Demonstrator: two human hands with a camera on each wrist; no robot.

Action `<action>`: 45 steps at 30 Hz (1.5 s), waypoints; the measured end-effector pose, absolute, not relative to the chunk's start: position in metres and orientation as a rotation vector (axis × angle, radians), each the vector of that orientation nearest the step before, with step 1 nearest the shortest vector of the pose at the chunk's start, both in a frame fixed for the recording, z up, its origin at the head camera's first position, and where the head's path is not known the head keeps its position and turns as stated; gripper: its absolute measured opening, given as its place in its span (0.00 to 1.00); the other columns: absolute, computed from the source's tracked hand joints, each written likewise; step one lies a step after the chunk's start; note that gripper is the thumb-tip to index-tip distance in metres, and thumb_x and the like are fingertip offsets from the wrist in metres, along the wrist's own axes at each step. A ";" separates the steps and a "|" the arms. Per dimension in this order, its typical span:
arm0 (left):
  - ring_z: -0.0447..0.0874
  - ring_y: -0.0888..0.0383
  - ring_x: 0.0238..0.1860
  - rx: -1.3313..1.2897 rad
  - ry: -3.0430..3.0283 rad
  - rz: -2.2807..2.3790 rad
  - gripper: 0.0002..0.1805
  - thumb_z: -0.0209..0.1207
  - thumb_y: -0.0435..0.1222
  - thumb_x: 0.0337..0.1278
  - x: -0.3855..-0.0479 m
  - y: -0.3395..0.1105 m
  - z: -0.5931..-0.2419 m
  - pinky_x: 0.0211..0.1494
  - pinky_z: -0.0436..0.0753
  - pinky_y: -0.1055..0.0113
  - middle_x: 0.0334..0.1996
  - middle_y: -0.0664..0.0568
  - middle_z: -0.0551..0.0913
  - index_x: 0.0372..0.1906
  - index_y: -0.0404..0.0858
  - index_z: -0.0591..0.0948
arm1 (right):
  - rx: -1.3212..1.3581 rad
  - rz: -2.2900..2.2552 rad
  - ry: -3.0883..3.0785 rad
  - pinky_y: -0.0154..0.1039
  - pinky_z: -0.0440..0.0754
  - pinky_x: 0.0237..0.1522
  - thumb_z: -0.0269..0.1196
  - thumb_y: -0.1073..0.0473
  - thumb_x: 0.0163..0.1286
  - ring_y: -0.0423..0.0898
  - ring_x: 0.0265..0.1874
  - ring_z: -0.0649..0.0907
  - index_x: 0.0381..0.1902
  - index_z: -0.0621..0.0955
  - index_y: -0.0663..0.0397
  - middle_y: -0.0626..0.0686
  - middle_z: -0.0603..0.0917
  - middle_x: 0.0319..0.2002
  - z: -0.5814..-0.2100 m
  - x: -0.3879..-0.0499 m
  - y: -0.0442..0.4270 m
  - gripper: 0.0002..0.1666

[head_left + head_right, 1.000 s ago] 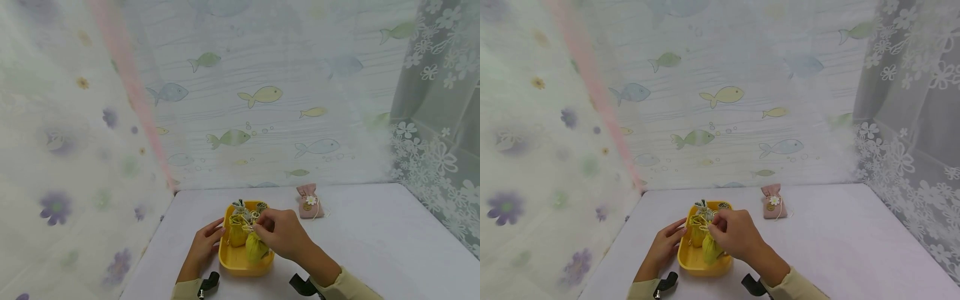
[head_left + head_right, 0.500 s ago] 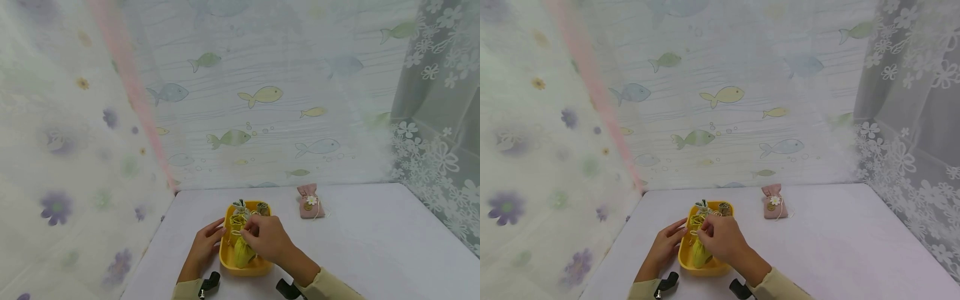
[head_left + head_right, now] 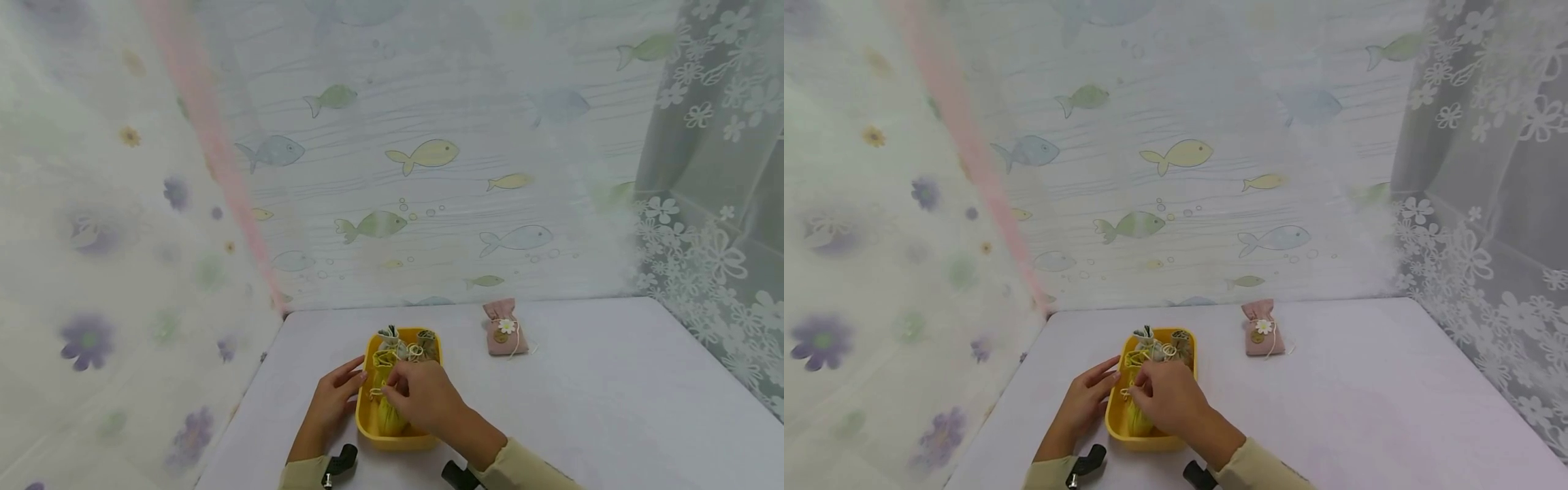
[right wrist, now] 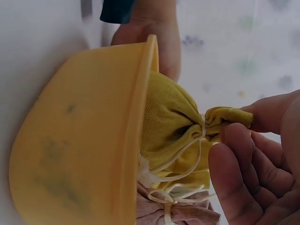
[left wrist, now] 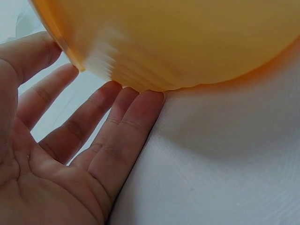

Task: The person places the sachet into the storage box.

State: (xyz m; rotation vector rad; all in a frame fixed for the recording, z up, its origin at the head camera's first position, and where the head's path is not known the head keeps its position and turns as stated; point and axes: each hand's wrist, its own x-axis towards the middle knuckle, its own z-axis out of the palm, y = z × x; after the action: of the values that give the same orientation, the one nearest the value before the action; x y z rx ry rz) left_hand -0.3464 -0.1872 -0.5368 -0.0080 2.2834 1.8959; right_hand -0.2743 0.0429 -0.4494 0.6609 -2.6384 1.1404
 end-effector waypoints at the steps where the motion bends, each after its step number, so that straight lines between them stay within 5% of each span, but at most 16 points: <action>1: 0.85 0.52 0.60 -0.013 2.281 1.899 0.36 0.67 0.60 0.60 -0.346 -0.187 -0.536 0.57 0.88 0.56 0.67 0.43 0.80 0.72 0.55 0.77 | 0.666 1.124 -2.647 0.26 0.76 0.19 0.70 0.53 0.69 0.31 0.18 0.74 0.33 0.84 0.44 0.35 0.77 0.19 -0.450 -0.274 0.042 0.06; 26: 0.84 0.50 0.61 0.024 2.283 1.889 0.36 0.66 0.58 0.62 -0.344 -0.186 -0.537 0.56 0.89 0.57 0.69 0.41 0.78 0.73 0.52 0.76 | 0.730 1.053 -2.758 0.28 0.73 0.19 0.68 0.47 0.70 0.32 0.17 0.73 0.34 0.84 0.40 0.34 0.77 0.18 -0.452 -0.271 0.047 0.07; 37: 0.85 0.52 0.60 -0.016 2.281 1.884 0.41 0.69 0.63 0.53 -0.350 -0.187 -0.541 0.56 0.89 0.58 0.68 0.43 0.79 0.72 0.55 0.77 | 0.741 1.052 -2.679 0.29 0.74 0.17 0.66 0.48 0.72 0.32 0.16 0.74 0.35 0.84 0.39 0.34 0.77 0.18 -0.448 -0.277 0.060 0.06; 45: 0.85 0.52 0.59 -0.005 2.286 1.889 0.40 0.69 0.62 0.55 -0.349 -0.187 -0.539 0.56 0.89 0.58 0.67 0.42 0.80 0.72 0.54 0.77 | 0.631 0.908 -2.611 0.28 0.77 0.24 0.68 0.49 0.71 0.31 0.21 0.75 0.33 0.85 0.37 0.31 0.78 0.22 -0.441 -0.291 0.081 0.05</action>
State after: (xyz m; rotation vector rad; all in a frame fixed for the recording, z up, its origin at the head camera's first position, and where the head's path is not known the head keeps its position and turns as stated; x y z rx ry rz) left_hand -0.3488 -0.1868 -0.5386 -0.0054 2.2856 1.8893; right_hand -0.2909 0.0814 -0.4415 0.6309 -2.6112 0.9078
